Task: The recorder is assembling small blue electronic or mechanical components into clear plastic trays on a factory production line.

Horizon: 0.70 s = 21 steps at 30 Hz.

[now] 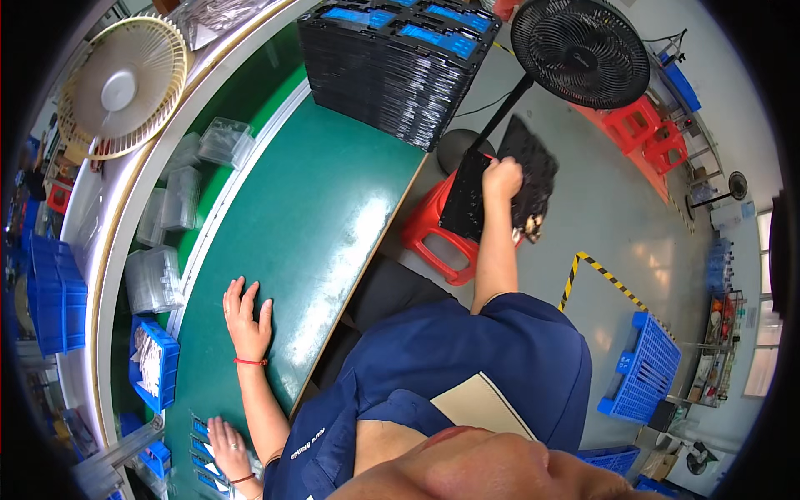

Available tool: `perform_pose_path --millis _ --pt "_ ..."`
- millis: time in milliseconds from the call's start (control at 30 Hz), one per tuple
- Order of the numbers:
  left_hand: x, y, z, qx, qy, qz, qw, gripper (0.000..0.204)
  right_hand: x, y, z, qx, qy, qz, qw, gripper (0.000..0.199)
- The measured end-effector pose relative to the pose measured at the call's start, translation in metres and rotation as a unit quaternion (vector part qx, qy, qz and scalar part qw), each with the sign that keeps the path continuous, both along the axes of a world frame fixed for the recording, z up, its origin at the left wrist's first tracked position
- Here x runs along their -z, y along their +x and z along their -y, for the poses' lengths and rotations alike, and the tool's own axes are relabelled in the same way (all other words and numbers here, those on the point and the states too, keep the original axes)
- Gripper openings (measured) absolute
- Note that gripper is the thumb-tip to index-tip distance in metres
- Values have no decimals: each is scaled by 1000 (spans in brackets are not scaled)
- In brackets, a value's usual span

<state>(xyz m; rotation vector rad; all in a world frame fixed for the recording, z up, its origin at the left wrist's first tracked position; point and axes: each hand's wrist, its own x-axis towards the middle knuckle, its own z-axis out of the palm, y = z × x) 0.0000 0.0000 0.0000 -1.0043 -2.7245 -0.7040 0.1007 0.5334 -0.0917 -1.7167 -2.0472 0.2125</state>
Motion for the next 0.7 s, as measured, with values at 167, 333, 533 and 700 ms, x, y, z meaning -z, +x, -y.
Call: perform_pose_path --millis 167,333,533,700 --pt "4 5 -10 -14 -9 -17 1000 34 94 -17 1 -6 -61 70 996 21" --pt "3 3 -11 -20 -16 -16 1000 35 135 -25 20 -43 -102 78 991 19" --pt "3 5 -6 -39 -8 -18 999 35 120 -34 22 -64 -137 80 985 21" --pt "-1 7 -8 -36 12 -16 999 35 98 -13 7 -204 -198 140 949 35"
